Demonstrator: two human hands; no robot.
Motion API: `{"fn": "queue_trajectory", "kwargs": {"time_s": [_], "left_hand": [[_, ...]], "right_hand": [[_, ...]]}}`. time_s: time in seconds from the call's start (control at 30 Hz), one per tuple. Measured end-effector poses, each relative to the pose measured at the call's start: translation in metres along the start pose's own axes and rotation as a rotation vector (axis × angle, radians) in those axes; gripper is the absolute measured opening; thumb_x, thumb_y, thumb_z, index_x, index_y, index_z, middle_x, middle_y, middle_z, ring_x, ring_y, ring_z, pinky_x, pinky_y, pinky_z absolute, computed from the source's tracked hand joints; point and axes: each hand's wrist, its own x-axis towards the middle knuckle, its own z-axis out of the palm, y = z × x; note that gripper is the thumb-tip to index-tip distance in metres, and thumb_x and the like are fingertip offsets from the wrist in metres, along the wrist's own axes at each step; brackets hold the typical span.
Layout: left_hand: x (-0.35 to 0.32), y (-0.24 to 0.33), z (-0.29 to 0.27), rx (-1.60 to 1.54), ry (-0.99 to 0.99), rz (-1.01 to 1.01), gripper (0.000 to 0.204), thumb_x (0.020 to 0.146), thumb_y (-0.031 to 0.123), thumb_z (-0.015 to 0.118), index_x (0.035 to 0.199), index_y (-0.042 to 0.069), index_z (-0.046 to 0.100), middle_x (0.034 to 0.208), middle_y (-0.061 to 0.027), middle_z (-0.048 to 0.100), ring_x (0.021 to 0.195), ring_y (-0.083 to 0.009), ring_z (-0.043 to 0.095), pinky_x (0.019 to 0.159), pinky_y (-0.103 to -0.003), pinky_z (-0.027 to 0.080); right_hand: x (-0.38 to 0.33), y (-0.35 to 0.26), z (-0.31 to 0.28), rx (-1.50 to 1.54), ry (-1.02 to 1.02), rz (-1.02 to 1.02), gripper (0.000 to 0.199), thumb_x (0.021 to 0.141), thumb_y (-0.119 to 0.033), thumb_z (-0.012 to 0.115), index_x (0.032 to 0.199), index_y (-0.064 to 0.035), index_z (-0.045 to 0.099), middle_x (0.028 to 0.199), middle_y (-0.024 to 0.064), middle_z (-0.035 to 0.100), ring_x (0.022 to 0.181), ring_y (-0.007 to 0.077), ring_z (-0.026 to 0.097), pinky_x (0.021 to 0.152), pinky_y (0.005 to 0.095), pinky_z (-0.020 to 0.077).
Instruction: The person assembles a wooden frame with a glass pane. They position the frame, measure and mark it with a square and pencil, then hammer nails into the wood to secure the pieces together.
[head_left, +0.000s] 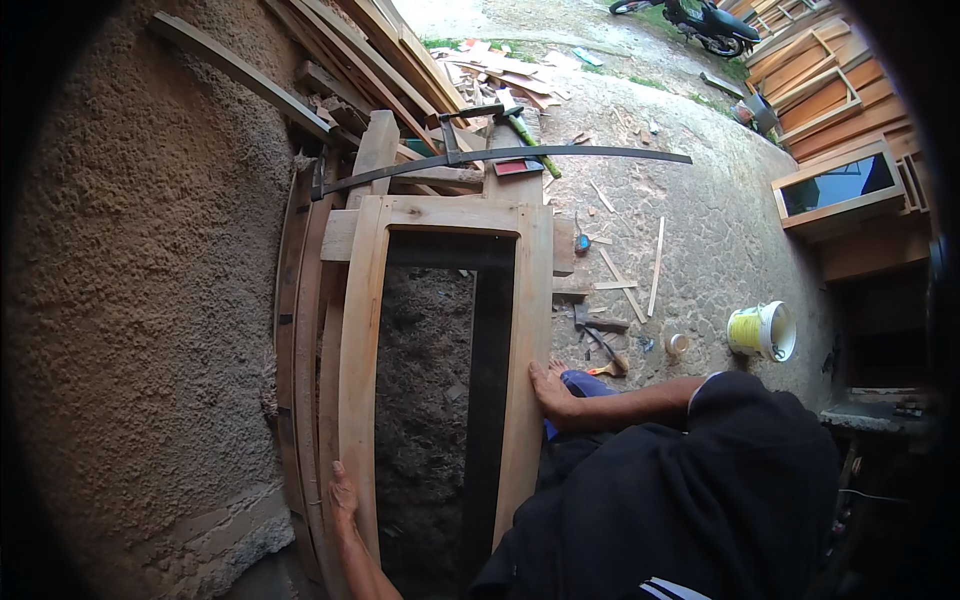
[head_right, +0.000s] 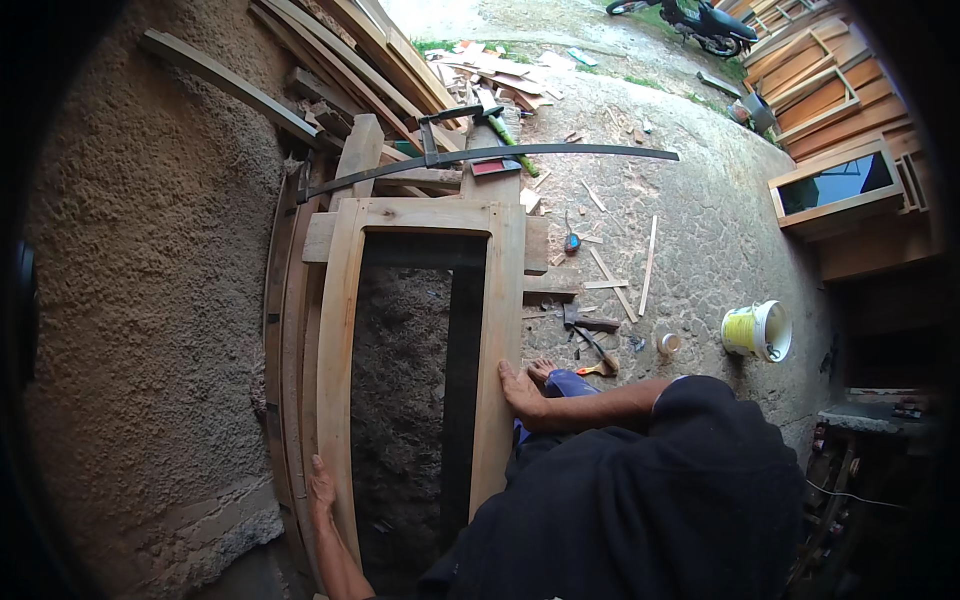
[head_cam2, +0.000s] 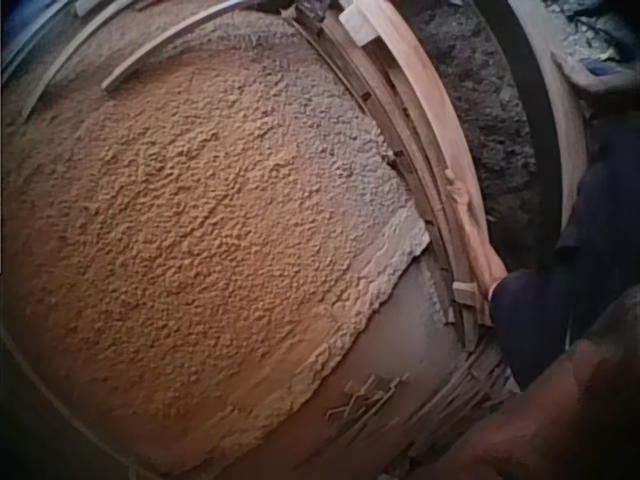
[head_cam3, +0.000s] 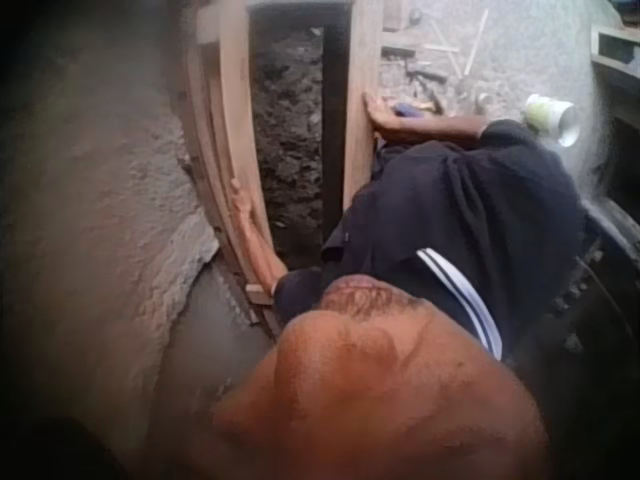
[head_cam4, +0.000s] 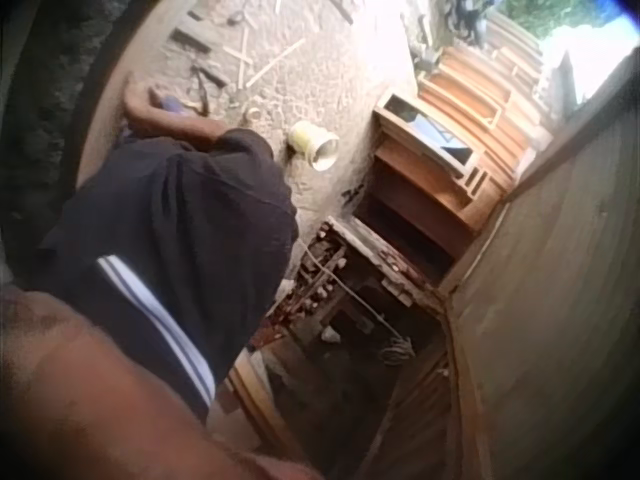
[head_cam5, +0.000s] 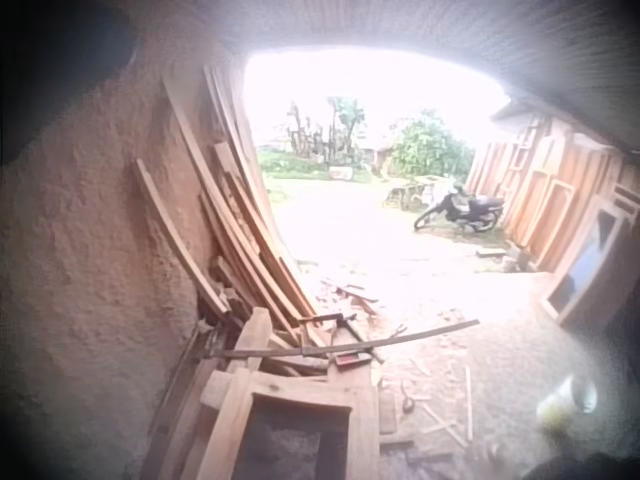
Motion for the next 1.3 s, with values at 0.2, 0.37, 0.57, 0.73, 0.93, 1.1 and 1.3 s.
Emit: {"fn": "queue_trajectory", "kwargs": {"time_s": [0.2,0.37,0.57,0.73,0.93,1.1,1.3], "left_hand": [[0.003,-0.006,0.008,-0.039,0.108,0.053,0.090,0.098,0.075,0.033,0.131,-0.004,0.063,0.127,-0.0273,0.066,0.118,-0.0472,0.061,0.098,-0.052,0.048],[-0.016,0.080,0.030,-0.046,0.738,0.355,0.037,0.104,0.037,0.056,0.105,0.001,0.064,0.100,-0.0158,0.067,0.095,-0.0358,0.064,0.082,-0.047,0.050],[-0.013,0.322,0.081,-0.039,0.666,0.877,0.017,0.094,0.016,0.069,0.106,0.005,0.069,0.105,-0.0103,0.069,0.098,-0.0316,0.065,0.090,-0.044,0.051],[0.023,0.521,0.139,0.088,0.361,1.105,0.028,0.087,0.022,0.075,0.111,0.010,0.071,0.115,-0.0079,0.070,0.112,-0.0280,0.062,0.096,-0.045,0.048],[0.092,0.639,0.220,0.448,0.251,1.146,0.027,0.086,0.022,0.072,0.110,0.011,0.066,0.120,-0.0087,0.064,0.117,-0.0286,0.060,0.096,-0.045,0.049],[0.117,0.670,0.259,0.656,0.261,1.055,0.019,0.086,0.015,0.068,0.105,0.012,0.065,0.115,-0.0078,0.060,0.113,-0.0263,0.060,0.093,-0.042,0.050],[0.124,0.661,0.278,0.676,0.325,1.147,0.020,0.082,0.016,0.070,0.100,0.012,0.063,0.102,-0.0056,0.059,0.100,-0.0254,0.061,0.083,-0.043,0.051]], "right_hand": [[0.018,-0.037,-0.071,-0.304,-0.346,0.182,0.072,0.104,-0.062,0.036,0.125,0.0011,0.062,0.103,0.0172,0.072,0.106,0.0254,0.068,0.088,0.0437,0.0536],[0.080,-0.135,-0.170,-0.706,-0.018,-0.365,0.055,0.103,-0.051,0.048,0.096,-0.0012,0.072,0.074,0.0162,0.071,0.066,0.0258,0.071,0.063,0.0428,0.0560],[0.205,-0.256,-0.220,-0.999,0.347,-0.753,0.036,0.098,-0.036,0.059,0.121,-0.0082,0.065,0.114,0.0200,0.066,0.107,0.0391,0.065,0.091,0.0488,0.0533],[0.294,-0.314,-0.232,-1.276,0.285,-0.738,0.063,0.089,-0.041,0.072,0.143,-0.0163,0.049,0.129,0.0170,0.060,0.122,0.0366,0.058,0.100,0.0498,0.0471],[0.331,-0.334,-0.237,-1.469,0.039,-0.636,0.101,0.079,-0.041,0.080,0.161,-0.0283,0.023,0.143,0.0211,0.052,0.136,0.0398,0.049,0.109,0.0586,0.0391],[0.350,-0.333,-0.240,-1.461,0.019,-0.672,0.100,0.077,-0.025,0.077,0.161,-0.0272,0.023,0.123,0.0214,0.064,0.115,0.0401,0.063,0.093,0.0540,0.0500],[0.361,-0.330,-0.245,-1.400,-0.065,-0.681,0.099,0.082,-0.024,0.068,0.163,-0.0135,0.012,0.106,0.0220,0.071,0.095,0.0398,0.070,0.076,0.0516,0.0539]]}}
